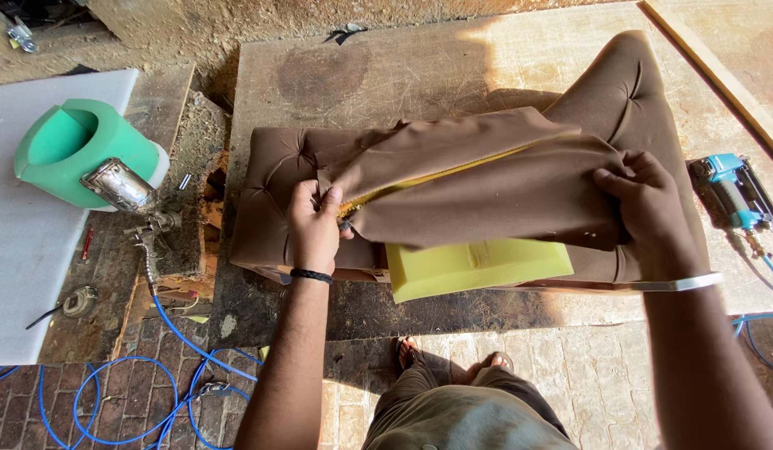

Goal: The person removes a brown fabric cover from a cushion using shears to cut away staples and fabric. They then reposition the cover and use a pneumatic staple gun to attach the fabric to the cushion frame.

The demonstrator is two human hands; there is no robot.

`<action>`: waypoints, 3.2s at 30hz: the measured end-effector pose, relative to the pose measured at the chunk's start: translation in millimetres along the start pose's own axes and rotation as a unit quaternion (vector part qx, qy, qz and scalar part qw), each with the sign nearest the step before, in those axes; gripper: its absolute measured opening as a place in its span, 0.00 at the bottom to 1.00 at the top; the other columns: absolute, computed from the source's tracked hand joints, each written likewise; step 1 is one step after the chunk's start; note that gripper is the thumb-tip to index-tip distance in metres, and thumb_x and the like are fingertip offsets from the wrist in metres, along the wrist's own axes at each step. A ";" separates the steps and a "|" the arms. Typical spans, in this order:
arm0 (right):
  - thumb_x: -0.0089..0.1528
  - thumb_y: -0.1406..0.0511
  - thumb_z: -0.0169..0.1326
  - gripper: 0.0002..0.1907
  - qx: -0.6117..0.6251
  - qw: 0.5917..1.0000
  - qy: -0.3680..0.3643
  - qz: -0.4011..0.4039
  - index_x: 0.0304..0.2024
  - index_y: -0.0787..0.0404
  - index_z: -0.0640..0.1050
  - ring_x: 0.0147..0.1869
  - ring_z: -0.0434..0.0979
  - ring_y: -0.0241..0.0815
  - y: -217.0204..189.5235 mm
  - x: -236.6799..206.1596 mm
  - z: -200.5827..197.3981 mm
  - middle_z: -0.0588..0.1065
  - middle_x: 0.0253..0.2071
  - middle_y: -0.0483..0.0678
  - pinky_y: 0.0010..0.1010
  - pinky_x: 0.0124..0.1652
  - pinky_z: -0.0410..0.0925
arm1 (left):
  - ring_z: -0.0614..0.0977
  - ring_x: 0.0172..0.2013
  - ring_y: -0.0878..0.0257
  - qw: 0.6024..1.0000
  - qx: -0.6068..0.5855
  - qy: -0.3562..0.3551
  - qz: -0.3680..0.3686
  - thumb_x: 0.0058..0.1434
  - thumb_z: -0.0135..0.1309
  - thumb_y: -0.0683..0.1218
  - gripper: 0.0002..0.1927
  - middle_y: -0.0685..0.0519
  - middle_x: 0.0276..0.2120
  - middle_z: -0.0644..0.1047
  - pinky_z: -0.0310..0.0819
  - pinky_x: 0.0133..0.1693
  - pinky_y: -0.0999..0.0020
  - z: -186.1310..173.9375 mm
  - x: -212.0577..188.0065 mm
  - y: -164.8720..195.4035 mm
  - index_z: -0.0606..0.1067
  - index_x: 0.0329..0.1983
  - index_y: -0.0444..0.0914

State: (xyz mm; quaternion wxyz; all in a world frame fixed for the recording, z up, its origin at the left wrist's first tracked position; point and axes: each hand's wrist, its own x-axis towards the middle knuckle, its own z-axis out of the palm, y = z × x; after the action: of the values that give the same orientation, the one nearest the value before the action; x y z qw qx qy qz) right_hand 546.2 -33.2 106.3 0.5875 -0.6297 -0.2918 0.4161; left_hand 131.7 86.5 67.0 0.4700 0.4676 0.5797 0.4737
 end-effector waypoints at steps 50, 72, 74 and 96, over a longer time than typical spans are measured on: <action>0.65 0.70 0.60 0.08 -0.048 0.997 -0.067 -0.002 0.46 0.67 0.78 0.39 0.77 0.32 58.0 77.3 6.5 0.78 0.40 0.46 0.23 0.40 0.72 | 0.83 0.44 0.64 0.975 0.101 0.181 0.075 0.58 0.68 0.42 0.29 0.50 0.47 0.82 0.81 0.48 0.70 48.7 -9.0 -59.8 0.69 0.61 0.38; 0.62 0.58 0.63 0.26 -0.362 0.917 0.004 -0.167 0.58 0.64 0.74 0.51 0.81 0.48 33.2 50.6 19.5 0.77 0.54 0.59 0.38 0.45 0.75 | 0.83 0.49 0.56 0.886 0.313 0.087 0.330 0.68 0.57 0.44 0.09 0.52 0.48 0.81 0.78 0.54 0.59 53.5 -77.5 -31.3 0.79 0.51 0.41; 0.64 0.55 0.63 0.28 -0.337 0.932 -0.004 -0.136 0.59 0.65 0.73 0.53 0.80 0.47 23.5 89.0 32.0 0.78 0.53 0.59 0.37 0.46 0.73 | 0.77 0.62 0.53 0.869 0.359 -0.058 0.336 0.71 0.53 0.53 0.15 0.48 0.60 0.77 0.67 0.66 0.54 94.8 -48.2 -18.2 0.77 0.56 0.42; 0.60 0.67 0.65 0.24 -0.359 0.924 0.014 -0.131 0.58 0.60 0.76 0.54 0.82 0.47 36.3 219.4 75.9 0.80 0.52 0.55 0.33 0.54 0.73 | 0.46 0.76 0.45 0.870 0.421 -0.208 0.152 0.66 0.39 0.70 0.36 0.48 0.78 0.48 0.29 0.68 0.33 133.7 73.1 -10.8 0.62 0.73 0.53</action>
State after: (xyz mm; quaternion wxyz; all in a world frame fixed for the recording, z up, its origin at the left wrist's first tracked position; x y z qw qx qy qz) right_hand 582.1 187.3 33.7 0.3756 -0.7602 -0.4932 0.1942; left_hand 253.8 172.2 34.2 0.2599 0.7913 0.5349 0.1421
